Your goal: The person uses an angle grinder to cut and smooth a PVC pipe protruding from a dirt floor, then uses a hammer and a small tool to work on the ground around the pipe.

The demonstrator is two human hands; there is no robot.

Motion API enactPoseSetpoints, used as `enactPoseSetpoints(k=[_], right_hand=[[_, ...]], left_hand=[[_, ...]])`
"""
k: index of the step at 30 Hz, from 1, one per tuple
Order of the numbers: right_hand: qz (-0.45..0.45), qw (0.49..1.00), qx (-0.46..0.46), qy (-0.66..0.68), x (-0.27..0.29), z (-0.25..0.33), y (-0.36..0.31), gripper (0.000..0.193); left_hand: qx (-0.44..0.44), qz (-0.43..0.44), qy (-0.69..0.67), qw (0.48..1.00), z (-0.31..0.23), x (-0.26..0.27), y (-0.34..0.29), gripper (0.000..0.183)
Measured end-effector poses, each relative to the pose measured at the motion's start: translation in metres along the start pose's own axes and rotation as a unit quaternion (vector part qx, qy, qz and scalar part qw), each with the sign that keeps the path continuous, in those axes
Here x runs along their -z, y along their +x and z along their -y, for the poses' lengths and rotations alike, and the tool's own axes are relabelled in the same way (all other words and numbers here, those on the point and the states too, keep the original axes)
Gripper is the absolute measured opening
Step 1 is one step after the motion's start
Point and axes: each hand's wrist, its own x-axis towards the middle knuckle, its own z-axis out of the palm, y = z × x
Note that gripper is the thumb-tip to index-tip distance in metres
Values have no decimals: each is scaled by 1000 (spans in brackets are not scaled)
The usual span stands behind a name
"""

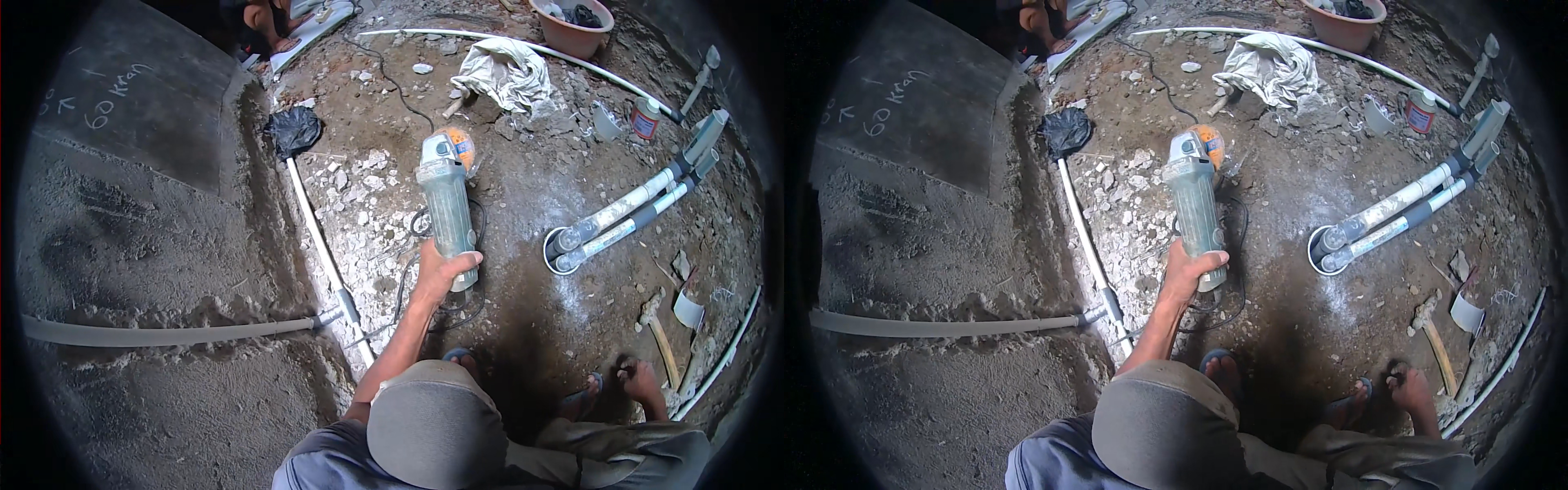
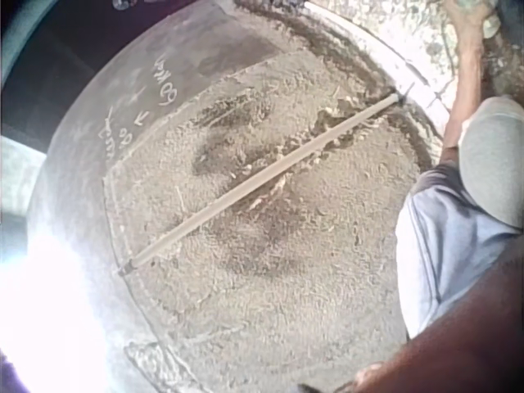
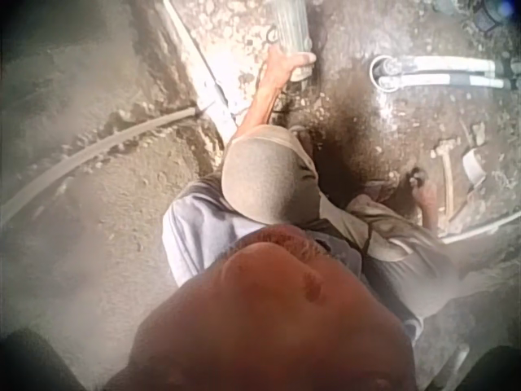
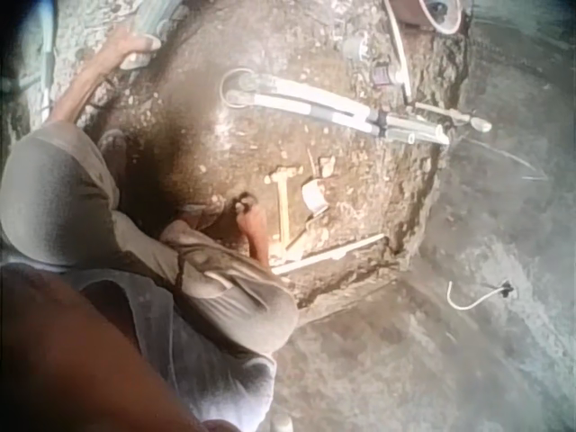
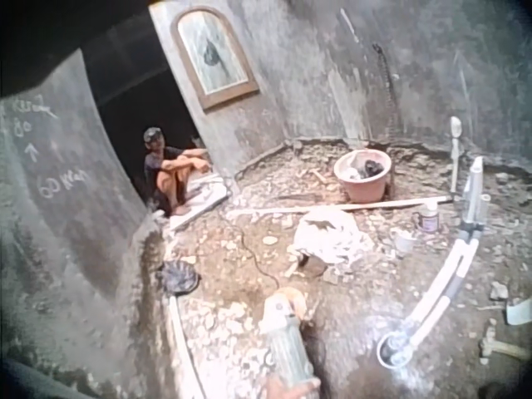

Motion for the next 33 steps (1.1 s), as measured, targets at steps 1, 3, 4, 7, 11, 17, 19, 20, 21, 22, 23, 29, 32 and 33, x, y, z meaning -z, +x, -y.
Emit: enactPoseSetpoints(k=[1, 3, 4, 7, 11, 17, 19, 20, 21, 22, 23, 29, 32, 33], right_hand=[[23, 1000, 7, 18, 10, 20, -4, 36], [31, 996, 23, 81, 31, 37, -6, 30], [30, 994, 23, 100, 43, 44, -7, 28], [83, 996, 15, 18, 25, 44, 15, 29], [-33, 999, 27, -23, 24, 33, -5, 27], [-52, 996, -14, 77, 40, 30, 3, 23], [-64, 993, -23, 95, 42, 20, 9, 20], [-82, 994, -16, 65, 43, 16, 8, 19], [-78, 995, -18, 63, 47, 11, 8, 19], [-84, 993, -19, 76, 52, 15, 10, 17], [-91, 992, -21, 89, 61, 21, 11, 14], [-27, 991, -59, 120, 72, 16, 10, 37], [-81, 993, -84, 0, 32, -51, -73, 24], [-52, 994, -99, 8, 24, -59, -94, 24]], left_hand=[[-4, -5, 4, 1000, -3, -3, 1, 38], [2, -12, 45, 999, -13, -7, 5, 49], [-39, -44, 45, 997, -11, -12, 6, 47], [-12, -34, 11, 999, -12, 5, -4, 44], [-9, -3, 1, 1000, 18, 2, 10, 52], [-16, -10, 31, 999, 2, -8, 10, 52], [-22, -18, 30, 999, 8, -6, 16, 51], [-17, -19, 30, 999, 10, -8, 19, 51], [-22, -21, 26, 999, 10, -12, 24, 50], [-23, -29, 28, 999, 7, -11, 25, 50], [-22, -17, 38, 999, 2, -6, 28, 49], [-16, -83, 118, 989, -53, 12, 32, 49], [36, -68, 131, 988, -96, 1, 36, 48], [61, -66, 144, 985, -119, 4, 31, 47]])
